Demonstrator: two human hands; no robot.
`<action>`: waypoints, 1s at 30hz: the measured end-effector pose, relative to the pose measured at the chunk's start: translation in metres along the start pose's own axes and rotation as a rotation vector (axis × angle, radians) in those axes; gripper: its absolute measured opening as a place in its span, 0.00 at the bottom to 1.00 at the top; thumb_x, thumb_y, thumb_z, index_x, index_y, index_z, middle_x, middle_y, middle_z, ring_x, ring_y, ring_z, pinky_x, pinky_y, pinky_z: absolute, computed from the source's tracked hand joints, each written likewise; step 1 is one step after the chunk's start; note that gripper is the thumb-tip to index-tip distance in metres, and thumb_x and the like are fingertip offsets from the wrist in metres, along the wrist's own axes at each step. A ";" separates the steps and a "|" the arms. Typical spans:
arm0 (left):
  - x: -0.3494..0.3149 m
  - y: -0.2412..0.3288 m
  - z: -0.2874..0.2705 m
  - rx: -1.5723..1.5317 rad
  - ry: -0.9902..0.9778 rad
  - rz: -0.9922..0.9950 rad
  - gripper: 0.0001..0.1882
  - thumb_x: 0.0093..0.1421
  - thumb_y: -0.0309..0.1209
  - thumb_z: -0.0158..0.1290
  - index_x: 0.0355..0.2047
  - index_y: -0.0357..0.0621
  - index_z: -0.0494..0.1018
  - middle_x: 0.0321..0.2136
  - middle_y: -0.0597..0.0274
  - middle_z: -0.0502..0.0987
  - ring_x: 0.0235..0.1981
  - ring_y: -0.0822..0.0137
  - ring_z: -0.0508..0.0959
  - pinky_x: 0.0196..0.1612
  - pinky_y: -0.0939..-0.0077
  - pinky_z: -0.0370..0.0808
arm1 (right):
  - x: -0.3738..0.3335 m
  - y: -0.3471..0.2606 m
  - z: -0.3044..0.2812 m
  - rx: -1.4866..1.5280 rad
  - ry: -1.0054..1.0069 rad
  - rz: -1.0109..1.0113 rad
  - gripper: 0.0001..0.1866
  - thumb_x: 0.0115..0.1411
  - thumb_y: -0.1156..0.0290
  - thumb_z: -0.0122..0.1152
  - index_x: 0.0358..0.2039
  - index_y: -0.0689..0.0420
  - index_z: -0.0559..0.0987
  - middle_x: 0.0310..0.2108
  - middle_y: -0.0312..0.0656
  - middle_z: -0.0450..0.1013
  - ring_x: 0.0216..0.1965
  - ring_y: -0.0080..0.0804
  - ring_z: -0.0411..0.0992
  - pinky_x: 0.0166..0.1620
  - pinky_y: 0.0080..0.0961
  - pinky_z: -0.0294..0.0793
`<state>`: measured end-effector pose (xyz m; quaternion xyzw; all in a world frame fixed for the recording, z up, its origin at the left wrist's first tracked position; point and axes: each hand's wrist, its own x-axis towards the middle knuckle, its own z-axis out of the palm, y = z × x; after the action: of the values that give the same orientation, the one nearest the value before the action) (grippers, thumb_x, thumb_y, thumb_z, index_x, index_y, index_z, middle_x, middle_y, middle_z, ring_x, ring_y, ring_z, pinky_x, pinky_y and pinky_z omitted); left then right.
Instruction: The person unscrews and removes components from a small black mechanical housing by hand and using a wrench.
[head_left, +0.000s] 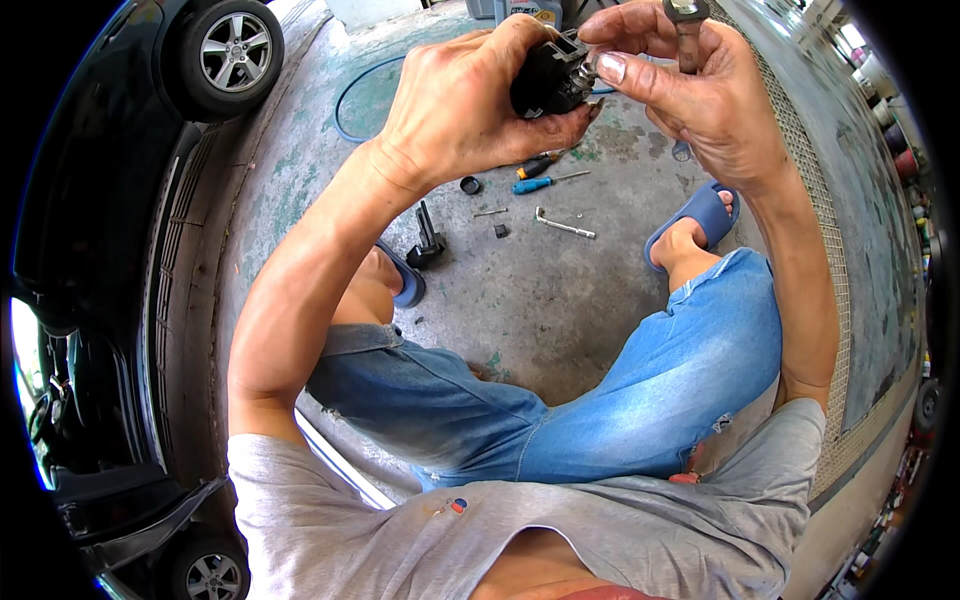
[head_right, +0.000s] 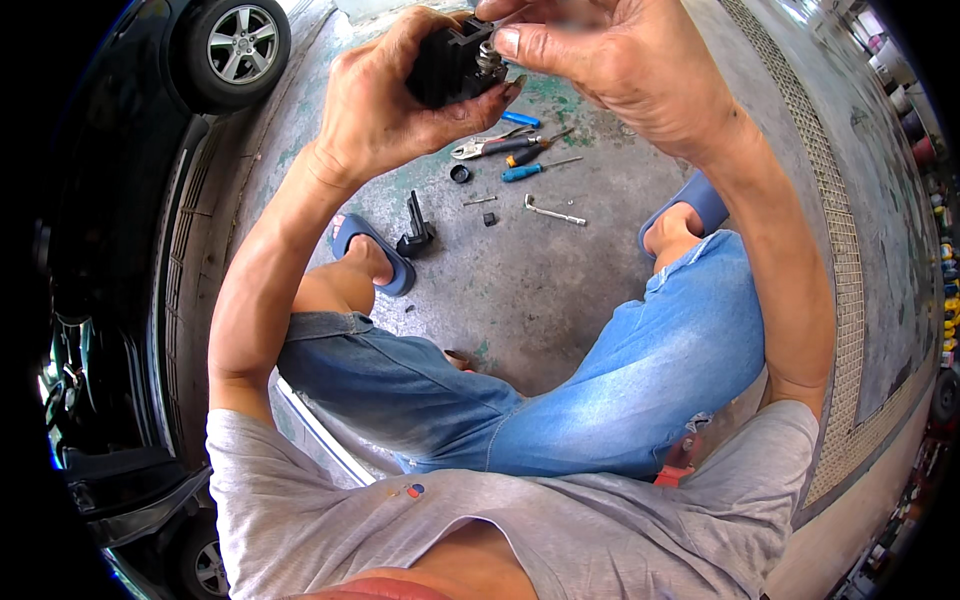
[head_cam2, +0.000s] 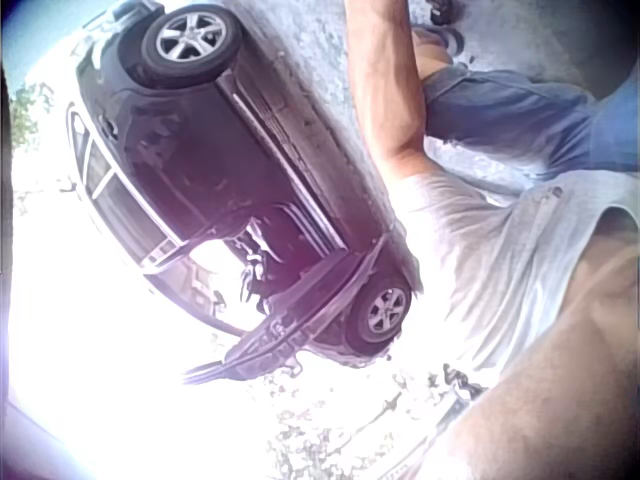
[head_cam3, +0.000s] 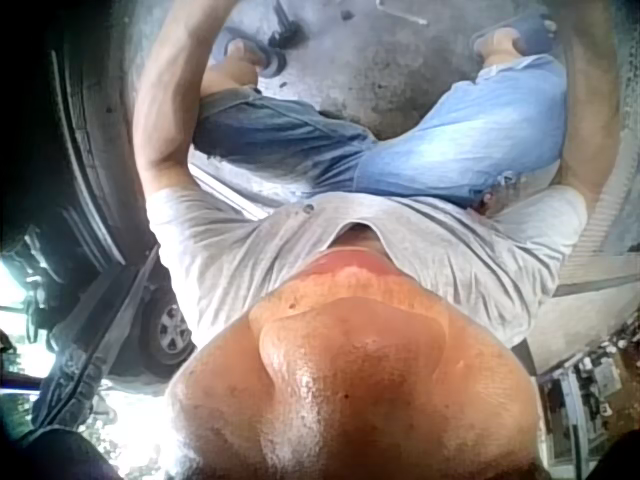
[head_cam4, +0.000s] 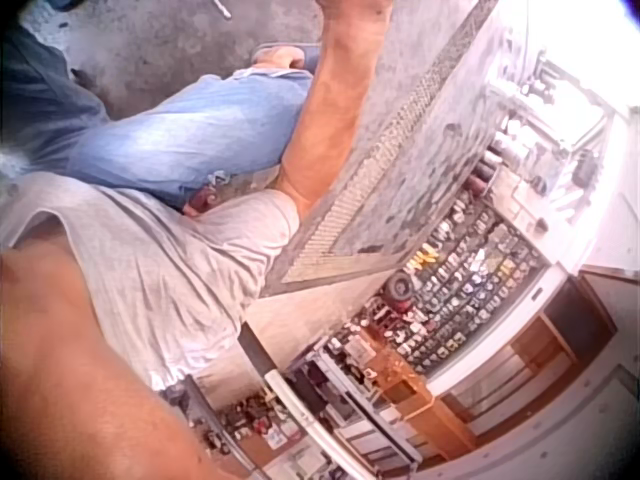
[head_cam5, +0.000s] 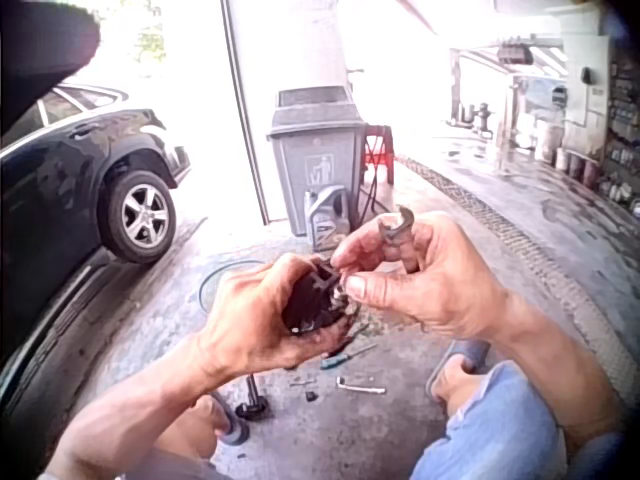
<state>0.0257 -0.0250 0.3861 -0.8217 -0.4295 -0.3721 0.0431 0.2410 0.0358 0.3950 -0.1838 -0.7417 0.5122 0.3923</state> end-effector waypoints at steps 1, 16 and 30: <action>0.000 0.001 0.000 -0.003 0.002 -0.017 0.27 0.47 0.42 0.70 0.41 0.41 0.72 0.27 0.56 0.81 0.26 0.57 0.84 0.31 0.67 0.80 | 0.000 0.000 0.000 0.026 0.009 0.039 0.12 0.60 0.78 0.68 0.45 0.64 0.81 0.36 0.37 0.78 0.37 0.19 0.75 0.42 0.16 0.75; 0.016 0.016 -0.014 -0.291 -0.322 -0.542 0.21 0.48 0.40 0.69 0.28 0.35 0.74 0.17 0.59 0.76 0.19 0.73 0.77 0.26 0.75 0.74 | 0.003 0.010 0.001 -0.041 0.010 0.048 0.09 0.60 0.80 0.67 0.42 0.65 0.82 0.35 0.35 0.79 0.36 0.18 0.75 0.40 0.17 0.75; 0.007 -0.002 -0.005 -0.240 -0.294 -0.408 0.24 0.47 0.45 0.68 0.28 0.34 0.75 0.19 0.54 0.77 0.21 0.65 0.78 0.29 0.69 0.75 | 0.001 0.004 0.004 -0.067 0.015 0.111 0.08 0.61 0.78 0.67 0.41 0.64 0.82 0.31 0.32 0.77 0.30 0.14 0.71 0.33 0.14 0.70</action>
<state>0.0239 -0.0212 0.3932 -0.7625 -0.5408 -0.2981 -0.1931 0.2362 0.0357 0.3911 -0.2416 -0.7441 0.5066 0.3624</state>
